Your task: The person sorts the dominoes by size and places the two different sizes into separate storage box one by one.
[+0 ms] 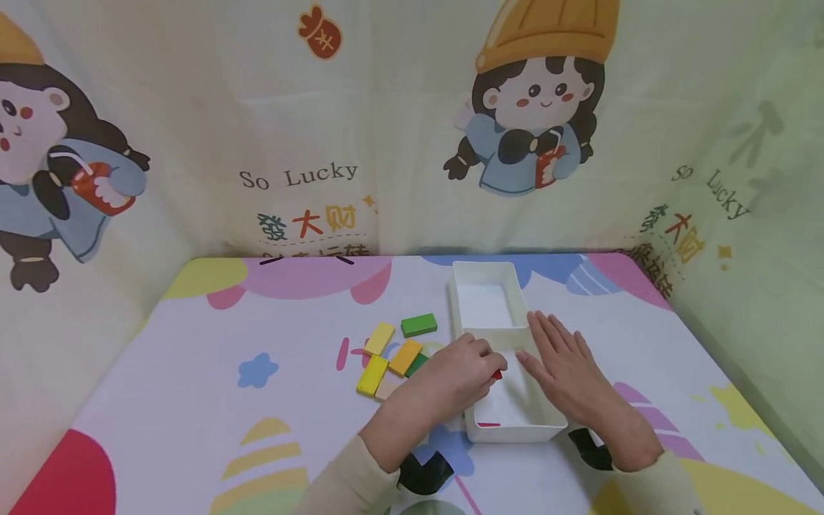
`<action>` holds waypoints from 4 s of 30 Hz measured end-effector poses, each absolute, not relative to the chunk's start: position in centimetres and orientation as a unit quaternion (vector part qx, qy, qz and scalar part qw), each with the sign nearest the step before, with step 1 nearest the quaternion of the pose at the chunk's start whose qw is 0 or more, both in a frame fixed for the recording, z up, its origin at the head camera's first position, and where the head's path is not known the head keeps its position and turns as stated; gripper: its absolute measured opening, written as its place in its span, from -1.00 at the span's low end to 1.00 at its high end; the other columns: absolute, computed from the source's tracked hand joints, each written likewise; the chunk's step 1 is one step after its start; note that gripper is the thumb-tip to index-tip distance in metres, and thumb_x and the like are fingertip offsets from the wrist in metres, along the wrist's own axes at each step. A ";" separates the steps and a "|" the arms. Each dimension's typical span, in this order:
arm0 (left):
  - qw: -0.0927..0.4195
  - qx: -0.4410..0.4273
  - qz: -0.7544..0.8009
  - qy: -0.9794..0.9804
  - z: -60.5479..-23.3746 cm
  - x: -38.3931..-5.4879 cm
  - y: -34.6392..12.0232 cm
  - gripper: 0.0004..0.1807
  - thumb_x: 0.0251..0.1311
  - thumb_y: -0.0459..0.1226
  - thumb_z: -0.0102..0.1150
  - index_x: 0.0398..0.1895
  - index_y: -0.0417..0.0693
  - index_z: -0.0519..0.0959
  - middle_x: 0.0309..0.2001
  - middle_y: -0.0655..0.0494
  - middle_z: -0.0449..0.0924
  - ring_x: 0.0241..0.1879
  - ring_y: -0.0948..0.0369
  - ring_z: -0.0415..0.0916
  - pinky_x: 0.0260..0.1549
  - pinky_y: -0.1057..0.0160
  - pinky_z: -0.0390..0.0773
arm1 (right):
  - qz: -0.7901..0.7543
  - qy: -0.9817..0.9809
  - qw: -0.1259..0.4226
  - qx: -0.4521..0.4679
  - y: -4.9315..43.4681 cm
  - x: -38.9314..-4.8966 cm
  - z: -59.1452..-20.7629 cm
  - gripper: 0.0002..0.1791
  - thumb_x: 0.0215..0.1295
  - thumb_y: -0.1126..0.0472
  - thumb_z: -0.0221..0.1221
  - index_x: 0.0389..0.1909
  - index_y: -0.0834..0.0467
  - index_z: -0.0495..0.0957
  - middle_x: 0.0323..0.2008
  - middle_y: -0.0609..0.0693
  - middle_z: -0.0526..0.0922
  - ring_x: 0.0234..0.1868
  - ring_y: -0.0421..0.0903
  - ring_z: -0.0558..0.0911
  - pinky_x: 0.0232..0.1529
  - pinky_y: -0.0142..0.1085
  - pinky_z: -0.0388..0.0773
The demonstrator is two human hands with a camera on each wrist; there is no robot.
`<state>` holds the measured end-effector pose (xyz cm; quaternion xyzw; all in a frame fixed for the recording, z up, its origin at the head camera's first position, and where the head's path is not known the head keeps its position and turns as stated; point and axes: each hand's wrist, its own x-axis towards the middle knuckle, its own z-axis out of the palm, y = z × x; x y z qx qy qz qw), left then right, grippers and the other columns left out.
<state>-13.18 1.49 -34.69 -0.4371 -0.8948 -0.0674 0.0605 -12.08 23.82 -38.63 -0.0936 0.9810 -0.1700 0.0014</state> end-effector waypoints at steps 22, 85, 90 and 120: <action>-0.003 -0.416 0.028 -0.909 -36.0 -12.7 4.4 -0.72 0.21 -0.14 0.35 -0.03 0.42 0.70 -0.17 0.30 0.70 -0.21 0.30 0.53 -0.20 0.38 0.47 | -0.197 0.976 0.014 -0.090 23.8 -12.2 -38.6 -0.15 0.52 -0.22 -0.18 0.58 0.20 -0.19 0.54 0.31 -0.04 0.54 0.33 -0.07 0.42 0.35 -0.20; -0.025 -0.442 0.080 -0.893 -35.9 -11.8 4.8 -0.88 0.15 -0.13 0.38 -0.41 0.44 0.70 -0.41 0.48 0.67 -0.36 0.41 0.53 -0.30 0.34 0.32 | -0.213 0.972 0.000 -0.095 24.0 -12.2 -39.1 -0.19 0.54 -0.18 -0.16 0.59 0.15 -0.18 0.49 0.34 0.09 0.46 0.35 0.14 0.34 0.43 -0.05; 0.000 -0.449 0.081 -0.890 -36.0 -11.8 4.5 -0.91 0.14 -0.09 0.40 -0.31 0.39 0.70 -0.35 0.43 0.70 -0.33 0.40 0.57 -0.30 0.35 0.40 | -0.214 0.972 0.001 -0.097 23.9 -12.2 -39.1 -0.19 0.54 -0.18 -0.16 0.58 0.16 -0.18 0.48 0.35 0.09 0.45 0.36 0.15 0.34 0.43 -0.03; 0.049 -0.380 -0.155 -0.911 -33.4 -14.0 -4.7 -0.72 0.35 -0.35 0.12 0.08 0.09 0.59 -0.09 0.13 0.64 -0.24 0.26 0.60 -0.25 0.36 0.64 | -0.209 0.975 0.014 -0.079 23.7 -12.1 -38.9 -0.15 0.52 -0.23 -0.17 0.59 0.11 -0.23 0.50 0.34 0.03 0.46 0.37 0.12 0.36 0.43 -0.04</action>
